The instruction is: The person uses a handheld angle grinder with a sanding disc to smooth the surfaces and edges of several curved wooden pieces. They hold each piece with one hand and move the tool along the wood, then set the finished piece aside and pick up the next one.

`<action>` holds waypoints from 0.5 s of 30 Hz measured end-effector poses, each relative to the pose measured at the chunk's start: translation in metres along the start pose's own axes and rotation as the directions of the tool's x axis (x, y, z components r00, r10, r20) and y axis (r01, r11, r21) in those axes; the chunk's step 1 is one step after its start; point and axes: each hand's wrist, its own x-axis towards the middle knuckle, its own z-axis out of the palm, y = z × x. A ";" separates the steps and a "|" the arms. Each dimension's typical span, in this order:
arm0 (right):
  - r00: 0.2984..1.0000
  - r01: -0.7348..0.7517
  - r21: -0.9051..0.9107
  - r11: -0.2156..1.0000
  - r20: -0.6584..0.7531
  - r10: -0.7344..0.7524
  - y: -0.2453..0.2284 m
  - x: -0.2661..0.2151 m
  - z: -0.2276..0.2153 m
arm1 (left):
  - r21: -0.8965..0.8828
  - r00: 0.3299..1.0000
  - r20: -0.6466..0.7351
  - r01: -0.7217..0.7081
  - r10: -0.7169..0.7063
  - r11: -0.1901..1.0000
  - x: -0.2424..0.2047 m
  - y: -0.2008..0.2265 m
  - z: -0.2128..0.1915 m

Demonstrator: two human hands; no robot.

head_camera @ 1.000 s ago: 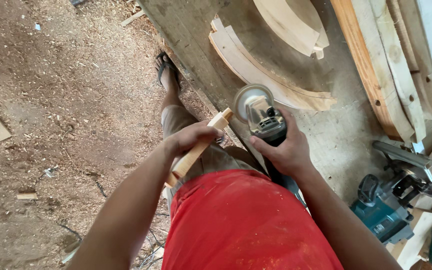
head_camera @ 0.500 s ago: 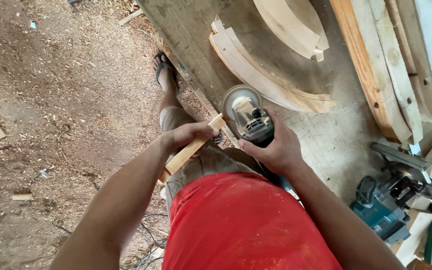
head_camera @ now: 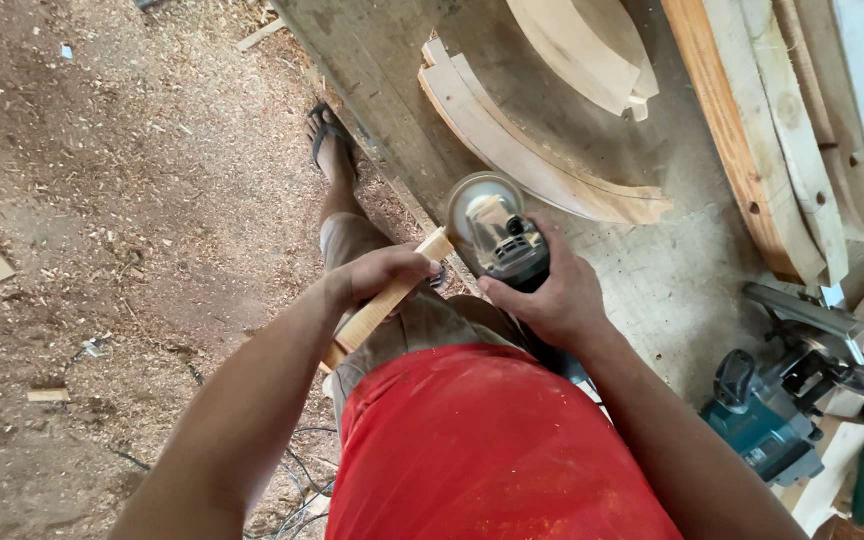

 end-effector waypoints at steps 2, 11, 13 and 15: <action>0.999 -0.045 0.046 0.998 -0.013 0.045 0.004 0.000 -0.003 | 0.028 0.996 0.019 -0.087 0.087 0.996 0.005 -0.003 0.000; 0.999 -0.050 -0.008 0.999 -0.021 0.050 0.006 -0.008 -0.004 | 0.044 0.974 0.067 -0.220 0.216 0.975 0.019 -0.015 0.001; 0.998 -0.056 -0.056 0.997 0.001 0.056 0.001 -0.009 -0.001 | 0.057 0.975 0.046 -0.222 0.219 0.973 0.020 -0.015 0.002; 0.998 -0.059 -0.071 0.996 0.023 0.061 -0.004 -0.010 -0.001 | 0.062 0.967 0.036 -0.255 0.253 0.965 0.022 -0.017 0.004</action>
